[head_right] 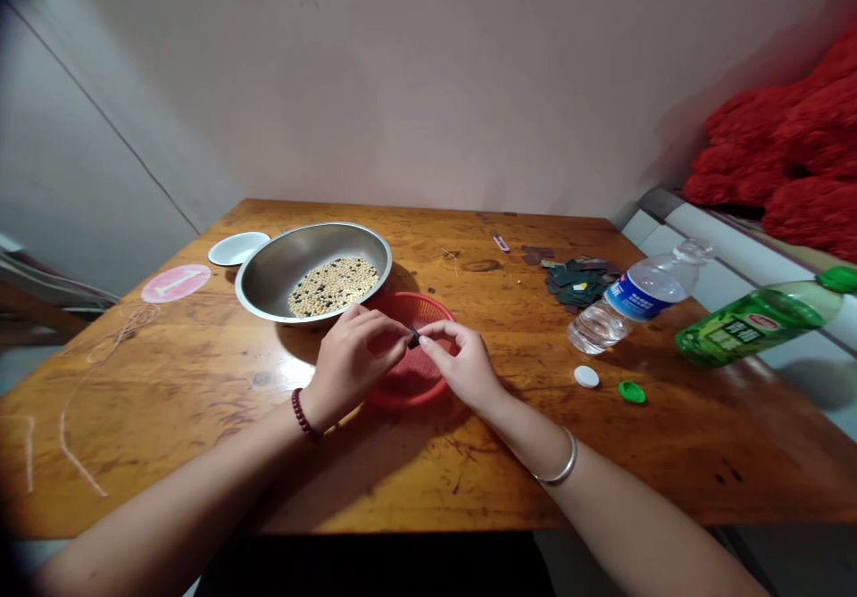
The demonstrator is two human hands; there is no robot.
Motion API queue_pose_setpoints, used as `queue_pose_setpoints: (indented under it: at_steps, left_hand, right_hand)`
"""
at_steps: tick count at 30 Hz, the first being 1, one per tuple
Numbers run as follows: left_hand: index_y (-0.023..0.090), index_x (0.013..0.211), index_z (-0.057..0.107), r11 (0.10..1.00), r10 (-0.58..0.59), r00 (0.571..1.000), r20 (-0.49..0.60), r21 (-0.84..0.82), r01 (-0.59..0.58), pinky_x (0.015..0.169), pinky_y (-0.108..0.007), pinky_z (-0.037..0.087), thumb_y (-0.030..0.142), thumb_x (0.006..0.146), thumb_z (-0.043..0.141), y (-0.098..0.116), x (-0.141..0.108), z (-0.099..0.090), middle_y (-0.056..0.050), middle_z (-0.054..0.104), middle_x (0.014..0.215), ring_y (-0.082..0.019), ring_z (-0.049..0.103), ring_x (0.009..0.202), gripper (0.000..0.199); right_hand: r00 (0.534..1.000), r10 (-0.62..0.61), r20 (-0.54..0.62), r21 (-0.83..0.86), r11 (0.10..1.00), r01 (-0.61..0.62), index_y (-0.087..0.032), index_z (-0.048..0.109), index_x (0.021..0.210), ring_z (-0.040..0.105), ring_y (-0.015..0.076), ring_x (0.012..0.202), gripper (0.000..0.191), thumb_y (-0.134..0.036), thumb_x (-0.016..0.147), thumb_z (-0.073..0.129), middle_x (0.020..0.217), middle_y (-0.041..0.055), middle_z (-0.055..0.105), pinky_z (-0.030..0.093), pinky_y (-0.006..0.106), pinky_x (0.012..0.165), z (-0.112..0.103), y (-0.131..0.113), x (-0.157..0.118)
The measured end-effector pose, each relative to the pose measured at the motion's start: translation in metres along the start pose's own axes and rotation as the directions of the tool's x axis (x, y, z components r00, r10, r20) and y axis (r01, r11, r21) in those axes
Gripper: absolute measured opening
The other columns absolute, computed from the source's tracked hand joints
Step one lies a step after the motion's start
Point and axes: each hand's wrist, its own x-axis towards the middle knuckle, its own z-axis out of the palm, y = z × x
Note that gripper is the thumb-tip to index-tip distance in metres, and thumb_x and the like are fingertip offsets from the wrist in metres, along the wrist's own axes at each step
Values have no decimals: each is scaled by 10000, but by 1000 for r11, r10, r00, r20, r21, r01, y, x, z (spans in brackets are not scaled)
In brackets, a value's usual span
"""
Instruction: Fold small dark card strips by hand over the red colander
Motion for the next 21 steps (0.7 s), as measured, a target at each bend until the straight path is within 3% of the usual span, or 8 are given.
queue_pose_setpoints:
  at_steps: [4,10,18,21]
  left_hand:
    - [241,867,707,999,23,1000,5,22,-23,740,-308,448,268,848,634,-1,-1,2,-3,706,853,-180,525,825,80]
    - [231,844,699,999,6,999,-43,48,-4,729,-305,450,290,857,634,-2,-1,4,-7,703,839,-178,527,824,89]
    - [234,841,694,997,-4,999,-45,70,7,732,-301,446,282,861,622,-1,-2,5,-3,699,832,-178,515,824,88]
    - [238,850,695,998,25,1000,5,64,-26,716,-296,444,263,848,633,0,-2,4,3,705,855,-179,510,825,67]
  right_hand:
    - [1000,14,9,49,999,-14,-179,689,823,705,208,848,199,-367,759,682,878,69,749,557,342,821,2,0,-1]
    - [998,28,54,63,997,-31,-189,736,999,713,240,963,306,-385,768,695,1034,86,751,544,410,939,3,3,-3]
    - [999,26,27,73,997,-28,-192,753,958,721,237,944,249,-347,771,695,1005,82,757,554,403,928,3,5,-2]
    - [999,29,27,79,996,-31,-187,753,944,722,237,935,249,-348,762,701,993,85,759,555,403,924,3,4,-2]
